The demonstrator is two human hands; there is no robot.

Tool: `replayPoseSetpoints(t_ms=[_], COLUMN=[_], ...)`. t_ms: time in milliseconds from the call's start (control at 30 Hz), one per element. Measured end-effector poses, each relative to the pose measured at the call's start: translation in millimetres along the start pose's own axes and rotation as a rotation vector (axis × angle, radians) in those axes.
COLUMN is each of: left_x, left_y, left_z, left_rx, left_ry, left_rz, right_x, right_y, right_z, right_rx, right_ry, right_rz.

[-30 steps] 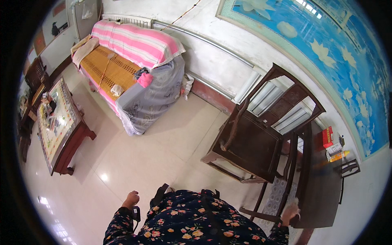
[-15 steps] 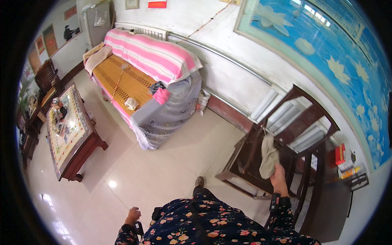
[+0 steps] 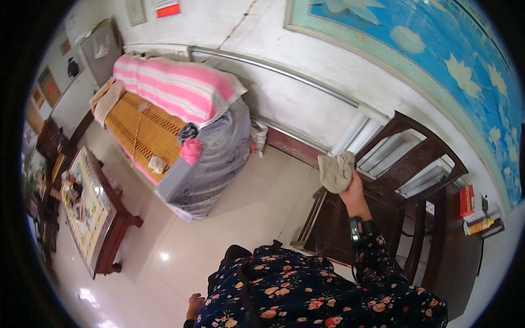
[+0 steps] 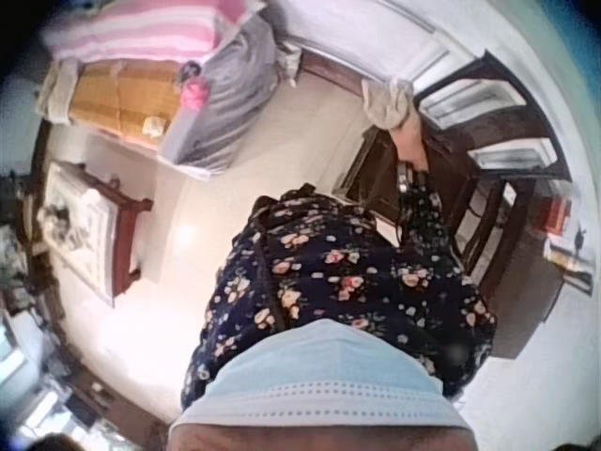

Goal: The person wipes a wooden door with a cloth, then moves to wipe a wooden chair and a dining table. They continue wiping a sofa armrest and a glass-topped coffee table in the living room.

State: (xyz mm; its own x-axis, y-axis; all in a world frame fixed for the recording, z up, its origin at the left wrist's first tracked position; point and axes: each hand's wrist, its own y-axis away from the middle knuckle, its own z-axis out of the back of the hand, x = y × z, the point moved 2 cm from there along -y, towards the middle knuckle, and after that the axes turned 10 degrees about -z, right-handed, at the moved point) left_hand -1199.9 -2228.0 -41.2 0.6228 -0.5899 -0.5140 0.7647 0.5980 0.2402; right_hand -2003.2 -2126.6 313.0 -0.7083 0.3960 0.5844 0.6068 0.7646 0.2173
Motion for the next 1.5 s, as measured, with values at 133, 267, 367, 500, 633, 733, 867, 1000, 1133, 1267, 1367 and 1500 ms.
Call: replayPoseSetpoints(t_ms=[133, 267, 367, 500, 633, 733, 867, 1000, 1133, 1267, 1367, 1500], left_x=[11, 15, 13, -8, -33, -57, -85, -93, -67, -54, -80, -158], left_y=[-84, -174, -248, -368, -490, -563, -623, -653, -663, -688, -696, -696], left_z=[16, 78, 126, 198, 254, 290, 325, 315, 275, 226, 183, 179], left_rx=[0.035, 0.13, 0.128, 0.146, 0.154, 0.148, 0.156, 0.194, 0.203, 0.261, 0.205, 0.138], left_ry=[0.385, 0.16, 0.756, 0.727, 0.687, 0.673, 0.651, 0.652, 0.715, 0.321, 0.467, 0.467], left_rz=[0.388, 0.101, 0.661, 0.636, 0.489, 0.411, 0.378, 0.371, 0.407, -0.109, 0.202, 0.112], right_x=[11, 31, 64, 134, 177, 200, 252, 288, 280, 286, 295, 290], right_y=[-38, -73, -106, -154, -208, -232, -242, -269, -311, -328, -335, -341], right_z=[7, 14, 23, 43, 74, 87, 92, 116, 133, 114, 95, 84], right_rx=[-0.087, -0.209, -0.36, -0.689, -0.929, -1.121, -1.451, -1.45, -1.134, -0.874, -0.816, -0.75], right_ry=[-0.123, -0.11, -0.048, 0.203, 0.281, 0.418, 0.884, 1.351, 1.896, 2.416, 2.428, 2.553], right_rz=[0.067, 0.226, 0.375, 0.739, 0.668, 0.646, 0.824, 0.709, 0.32, 0.005, -0.188, -0.151])
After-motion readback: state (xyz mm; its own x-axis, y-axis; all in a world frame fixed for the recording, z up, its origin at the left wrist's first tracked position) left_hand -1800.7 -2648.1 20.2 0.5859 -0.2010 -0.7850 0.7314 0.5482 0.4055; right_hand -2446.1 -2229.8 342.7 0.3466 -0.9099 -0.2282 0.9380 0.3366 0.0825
